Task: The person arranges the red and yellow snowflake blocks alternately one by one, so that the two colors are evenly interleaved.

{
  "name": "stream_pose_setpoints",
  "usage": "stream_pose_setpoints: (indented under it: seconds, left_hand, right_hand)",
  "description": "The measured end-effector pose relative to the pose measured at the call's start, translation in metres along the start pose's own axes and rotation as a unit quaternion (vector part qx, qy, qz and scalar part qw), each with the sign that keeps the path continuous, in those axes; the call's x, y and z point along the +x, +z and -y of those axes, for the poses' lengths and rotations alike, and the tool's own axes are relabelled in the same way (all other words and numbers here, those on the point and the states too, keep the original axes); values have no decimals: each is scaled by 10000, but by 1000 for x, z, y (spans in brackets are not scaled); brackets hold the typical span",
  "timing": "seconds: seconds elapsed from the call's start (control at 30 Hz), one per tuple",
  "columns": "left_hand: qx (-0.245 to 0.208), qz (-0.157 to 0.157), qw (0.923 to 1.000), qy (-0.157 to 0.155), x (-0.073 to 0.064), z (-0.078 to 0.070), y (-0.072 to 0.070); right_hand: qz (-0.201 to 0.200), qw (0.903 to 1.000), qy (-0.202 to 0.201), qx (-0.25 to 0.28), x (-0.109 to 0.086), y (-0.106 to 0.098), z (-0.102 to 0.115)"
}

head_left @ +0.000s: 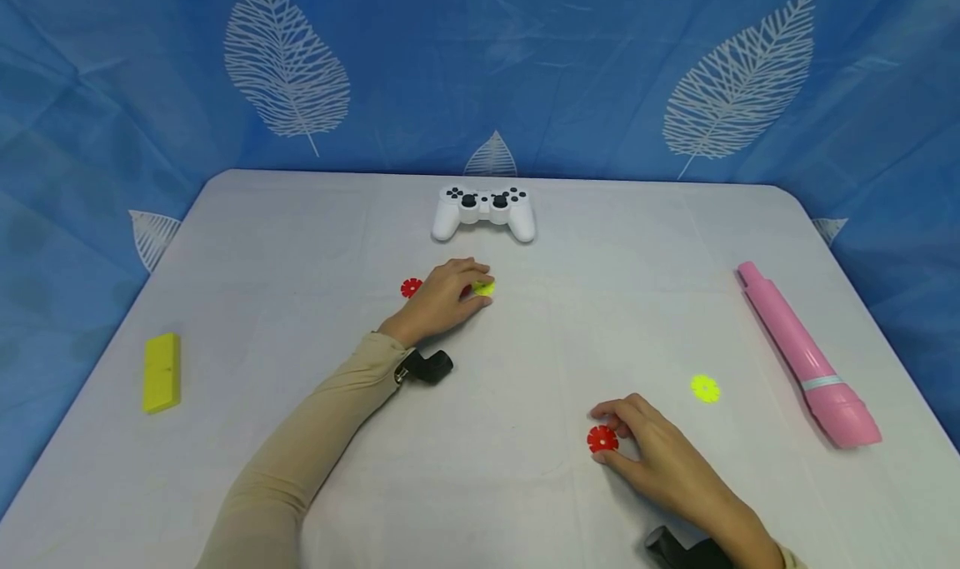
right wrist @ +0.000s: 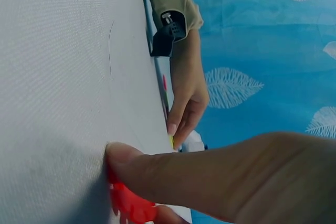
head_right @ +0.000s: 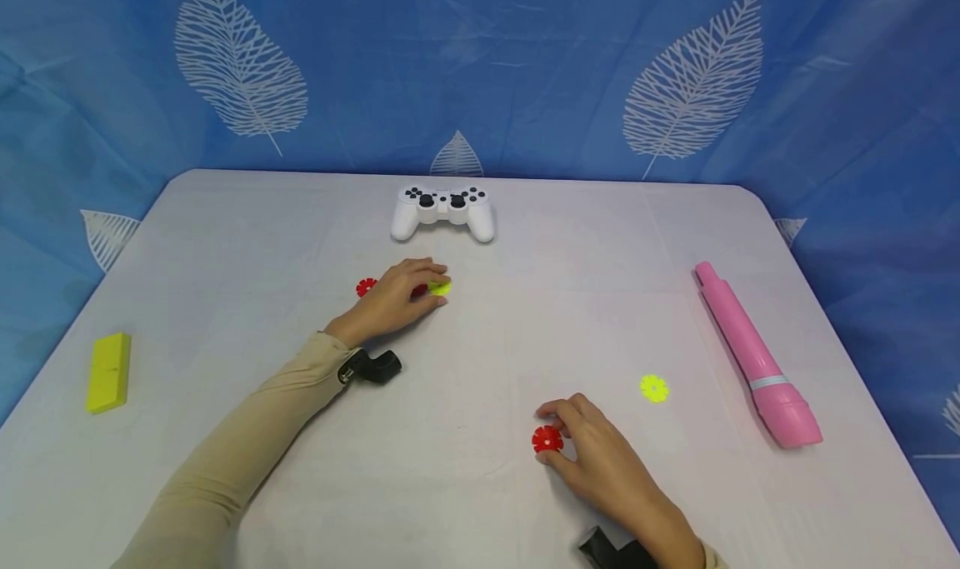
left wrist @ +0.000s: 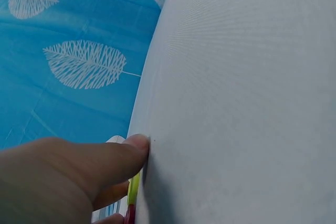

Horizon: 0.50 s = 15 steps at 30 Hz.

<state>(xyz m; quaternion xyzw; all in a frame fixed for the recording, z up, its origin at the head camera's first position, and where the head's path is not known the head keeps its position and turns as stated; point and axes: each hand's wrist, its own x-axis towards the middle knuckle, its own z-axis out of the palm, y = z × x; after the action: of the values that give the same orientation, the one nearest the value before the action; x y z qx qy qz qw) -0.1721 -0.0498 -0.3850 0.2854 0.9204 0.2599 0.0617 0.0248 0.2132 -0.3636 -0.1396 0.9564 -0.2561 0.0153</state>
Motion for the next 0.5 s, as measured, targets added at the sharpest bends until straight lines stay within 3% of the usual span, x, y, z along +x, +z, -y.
stream_pose_setpoints:
  seconds: [0.5]
  left_hand:
    - [4,-19,10000,29,0,1,1]
  right_hand:
    - [60,9952,-664,715,1,4,-4]
